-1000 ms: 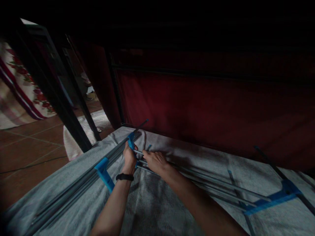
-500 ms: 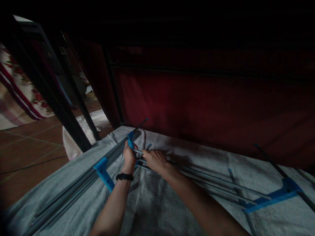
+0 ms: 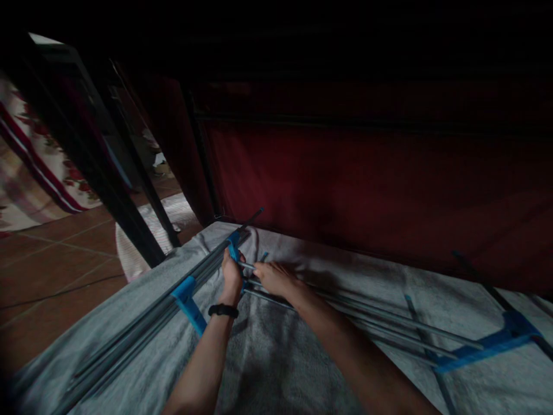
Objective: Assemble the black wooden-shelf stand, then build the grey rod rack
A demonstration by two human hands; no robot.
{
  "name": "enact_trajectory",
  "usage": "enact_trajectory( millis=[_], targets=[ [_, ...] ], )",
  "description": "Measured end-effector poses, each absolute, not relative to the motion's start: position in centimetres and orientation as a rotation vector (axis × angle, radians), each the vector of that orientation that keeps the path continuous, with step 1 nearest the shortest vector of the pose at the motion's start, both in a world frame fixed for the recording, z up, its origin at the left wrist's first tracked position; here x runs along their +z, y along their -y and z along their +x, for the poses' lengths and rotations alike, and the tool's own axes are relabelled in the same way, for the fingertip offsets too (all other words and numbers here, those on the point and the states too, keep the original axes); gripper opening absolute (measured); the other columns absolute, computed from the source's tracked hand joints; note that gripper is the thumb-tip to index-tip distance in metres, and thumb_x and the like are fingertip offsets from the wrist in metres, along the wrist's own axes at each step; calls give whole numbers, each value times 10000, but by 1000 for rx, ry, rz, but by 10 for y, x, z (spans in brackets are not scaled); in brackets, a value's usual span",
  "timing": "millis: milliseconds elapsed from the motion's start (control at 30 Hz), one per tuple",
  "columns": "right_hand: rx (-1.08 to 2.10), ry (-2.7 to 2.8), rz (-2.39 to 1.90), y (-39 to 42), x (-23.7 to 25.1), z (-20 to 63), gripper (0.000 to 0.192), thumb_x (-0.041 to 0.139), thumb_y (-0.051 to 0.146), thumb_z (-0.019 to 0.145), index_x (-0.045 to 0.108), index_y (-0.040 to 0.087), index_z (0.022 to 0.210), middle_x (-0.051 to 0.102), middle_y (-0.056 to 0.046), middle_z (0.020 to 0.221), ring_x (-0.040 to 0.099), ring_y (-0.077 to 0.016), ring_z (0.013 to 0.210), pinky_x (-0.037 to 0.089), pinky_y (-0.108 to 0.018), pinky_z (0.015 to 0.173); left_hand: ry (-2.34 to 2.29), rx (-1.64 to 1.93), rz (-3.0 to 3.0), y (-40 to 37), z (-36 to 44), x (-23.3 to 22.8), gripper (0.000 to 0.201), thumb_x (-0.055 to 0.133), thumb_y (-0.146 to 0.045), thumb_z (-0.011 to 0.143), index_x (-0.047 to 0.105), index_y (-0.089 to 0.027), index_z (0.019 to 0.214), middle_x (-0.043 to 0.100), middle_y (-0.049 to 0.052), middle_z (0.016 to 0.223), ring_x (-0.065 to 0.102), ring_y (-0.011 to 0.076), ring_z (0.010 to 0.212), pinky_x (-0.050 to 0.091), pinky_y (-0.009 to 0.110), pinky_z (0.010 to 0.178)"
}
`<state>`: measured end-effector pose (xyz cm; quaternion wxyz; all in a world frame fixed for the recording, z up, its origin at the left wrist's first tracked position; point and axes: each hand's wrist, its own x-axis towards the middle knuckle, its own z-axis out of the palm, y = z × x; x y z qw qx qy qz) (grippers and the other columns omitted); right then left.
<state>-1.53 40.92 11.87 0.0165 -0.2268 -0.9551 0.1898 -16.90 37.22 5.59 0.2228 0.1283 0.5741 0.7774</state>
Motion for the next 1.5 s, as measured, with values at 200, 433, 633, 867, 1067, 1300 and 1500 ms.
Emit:
enact_trajectory(
  millis=[200, 433, 633, 867, 1067, 1300, 1500],
  targets=[
    [452, 2963, -735, -403, 123, -11, 383, 311, 350, 1018, 544, 264, 1309, 719, -91, 1161, 671, -234, 1054, 446, -326, 857, -1600, 2201, 343, -374, -167, 57, 432, 408, -533, 932, 433, -258, 599, 461, -20, 530, 438, 140, 450, 396, 289, 490],
    [220, 2846, -877, -384, 132, 7, 429, 400, 397, 1000, 459, 223, 1388, 668, -114, 1254, 637, -257, 1108, 438, -376, 937, -1622, 2167, 346, -373, -170, 56, 442, 406, -542, 916, 459, -252, 587, 468, -25, 519, 439, 146, 426, 365, 297, 469],
    [69, 2761, -1032, -378, 120, 71, 338, 331, 316, 1027, 568, 194, 1235, 671, -111, 1198, 611, -249, 1122, 391, -394, 1003, -1628, 2170, 317, -369, -165, 64, 451, 403, -545, 928, 447, -249, 591, 466, -21, 525, 439, 138, 446, 410, 296, 493],
    [98, 2799, -1192, -388, 109, 116, 328, 320, 324, 1038, 605, 203, 1149, 684, -104, 1179, 645, -228, 1078, 440, -335, 899, -1645, 2161, 312, -368, -161, 70, 404, 379, -478, 940, 429, -245, 613, 427, -26, 519, 442, 140, 471, 419, 309, 522],
    [86, 2840, -1168, -392, 113, 115, 320, 326, 349, 1037, 606, 211, 1109, 720, -88, 1118, 670, -246, 1054, 448, -339, 853, -1670, 2162, 307, -374, -166, 65, 380, 369, -440, 931, 461, -240, 621, 458, -3, 535, 440, 141, 470, 377, 303, 490],
    [105, 2877, -1169, -396, 117, 117, 367, 309, 389, 1034, 619, 214, 1123, 732, -110, 1094, 681, -255, 1038, 447, -353, 860, -1674, 2174, 297, -378, -167, 61, 406, 364, -502, 910, 441, -243, 608, 452, -12, 540, 434, 138, 449, 375, 284, 466],
    [170, 2815, -1165, -391, 117, 118, 356, 321, 357, 1031, 621, 216, 1160, 714, -96, 1137, 657, -234, 1087, 446, -362, 919, -1681, 2166, 327, -372, -164, 66, 413, 373, -506, 919, 469, -244, 615, 474, -7, 550, 435, 137, 443, 366, 282, 450]
  ],
)
